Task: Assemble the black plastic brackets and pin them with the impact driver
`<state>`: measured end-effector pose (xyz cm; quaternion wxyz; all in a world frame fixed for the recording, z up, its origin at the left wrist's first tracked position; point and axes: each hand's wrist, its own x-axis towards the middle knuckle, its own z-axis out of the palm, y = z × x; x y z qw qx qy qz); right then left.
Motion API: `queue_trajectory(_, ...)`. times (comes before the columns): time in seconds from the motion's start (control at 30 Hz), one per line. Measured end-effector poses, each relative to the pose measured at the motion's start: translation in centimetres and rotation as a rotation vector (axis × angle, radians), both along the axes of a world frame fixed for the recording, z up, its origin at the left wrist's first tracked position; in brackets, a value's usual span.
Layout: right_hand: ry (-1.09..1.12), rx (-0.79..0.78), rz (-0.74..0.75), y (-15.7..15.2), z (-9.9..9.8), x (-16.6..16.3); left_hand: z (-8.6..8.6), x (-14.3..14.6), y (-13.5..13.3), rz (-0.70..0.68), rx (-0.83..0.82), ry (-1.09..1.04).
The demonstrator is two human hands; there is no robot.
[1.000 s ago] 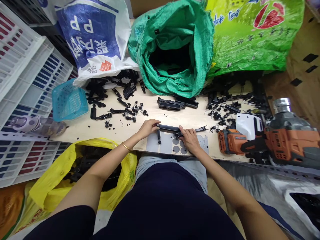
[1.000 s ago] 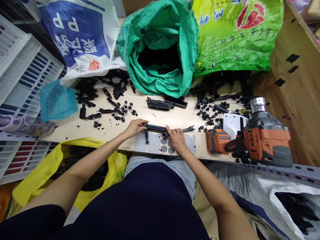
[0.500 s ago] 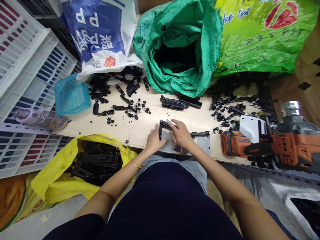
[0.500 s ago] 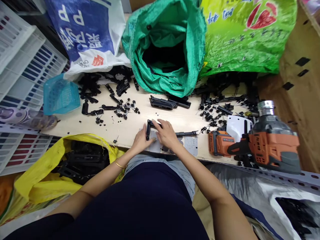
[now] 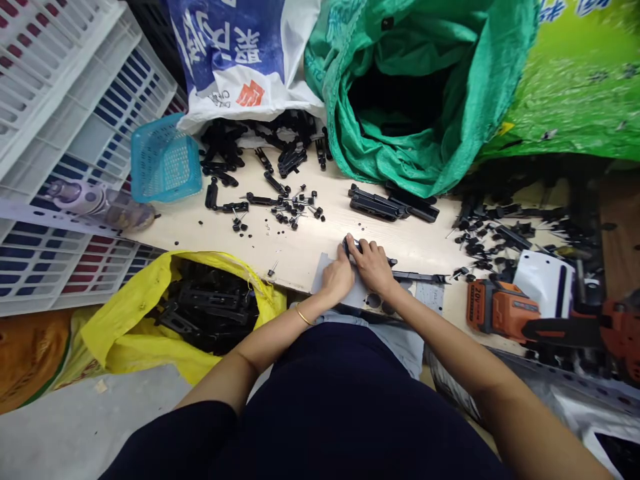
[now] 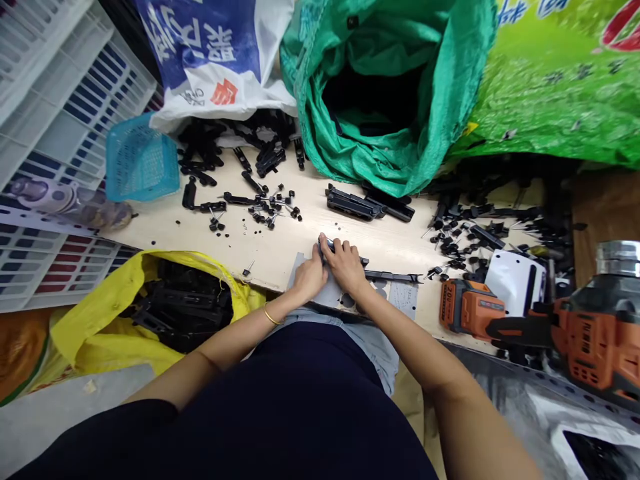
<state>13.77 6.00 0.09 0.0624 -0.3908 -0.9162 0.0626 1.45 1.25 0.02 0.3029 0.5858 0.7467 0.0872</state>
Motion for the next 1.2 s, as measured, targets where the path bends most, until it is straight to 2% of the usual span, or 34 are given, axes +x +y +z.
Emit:
queue_trajectory(0.1, -0.048, 0.034, 0.018, 0.3, -0.1, 0.1, 1.0, -1.8, 0.3, -0.132, -0.060, -0.021)
queue_trajectory(0.2, -0.040, -0.006, 0.001, 0.3, -0.2, -0.1, 3.3, -4.5, 1.1, -0.340, -0.063, -0.031)
queue_trajectory(0.27, 0.032, -0.033, 0.003, -0.1, 0.0, -0.3, 4.9, -5.2, 2.1, -0.359, 0.108, 0.001)
queue_trajectory(0.33, 0.146, -0.031, -0.003, -1.4, 0.4, 0.0, 5.7, -4.7, 3.7, -0.366, 0.337, 0.001)
queue_trajectory(0.4, 0.273, -0.023, -0.048, -3.4, 1.1, 1.3, 5.4, -3.5, 5.4, -0.521, 0.411, -0.076)
queue_trajectory(0.5, 0.422, -0.112, -0.181, -7.1, 1.8, 5.3, 3.8, -1.9, 7.3, -0.851, 0.280, -0.133)
queue_trajectory(0.57, 0.502, -0.229, -0.377, -8.8, 1.7, 8.2, 3.0, -1.4, 7.5, -0.898, 0.233, -0.073)
queue_trajectory(0.67, 0.791, -0.450, -0.771, -9.1, 1.3, 10.4, 3.3, -0.8, 5.9, -0.843, 0.239, 0.012)
queue_trajectory(0.77, 1.325, -0.686, -0.973, -7.1, 1.8, 9.1, 4.7, 0.4, 2.5, -0.772, 0.270, -0.032)
queue_trajectory(0.83, 1.567, -0.794, -1.013, -5.4, 2.9, 7.5, 5.5, 1.5, 0.3, -0.694, 0.306, -0.158)
queue_trajectory(0.9, 1.653, -0.834, -1.041, -4.2, 4.1, 6.3, 5.8, 2.4, -1.4, -0.574, 0.318, -0.311)
queue_trajectory(0.97, 1.670, -0.818, -1.052, -3.6, 5.0, 5.6, 5.7, 3.3, -2.3, -0.432, 0.219, -0.473)
queue_trajectory(1.03, 1.675, -0.770, -1.039, -3.6, 5.2, 5.3, 5.2, 3.9, -2.7, -0.312, 0.026, -0.614)
queue_trajectory(1.1, 1.666, -0.686, -1.006, -3.9, 5.0, 5.1, 4.8, 4.3, -3.1, -0.236, -0.097, -0.668)
queue_trajectory(1.2, 1.591, -0.605, -0.947, -4.1, 4.7, 5.2, 4.7, 4.6, -3.7, -0.188, -0.062, -0.623)
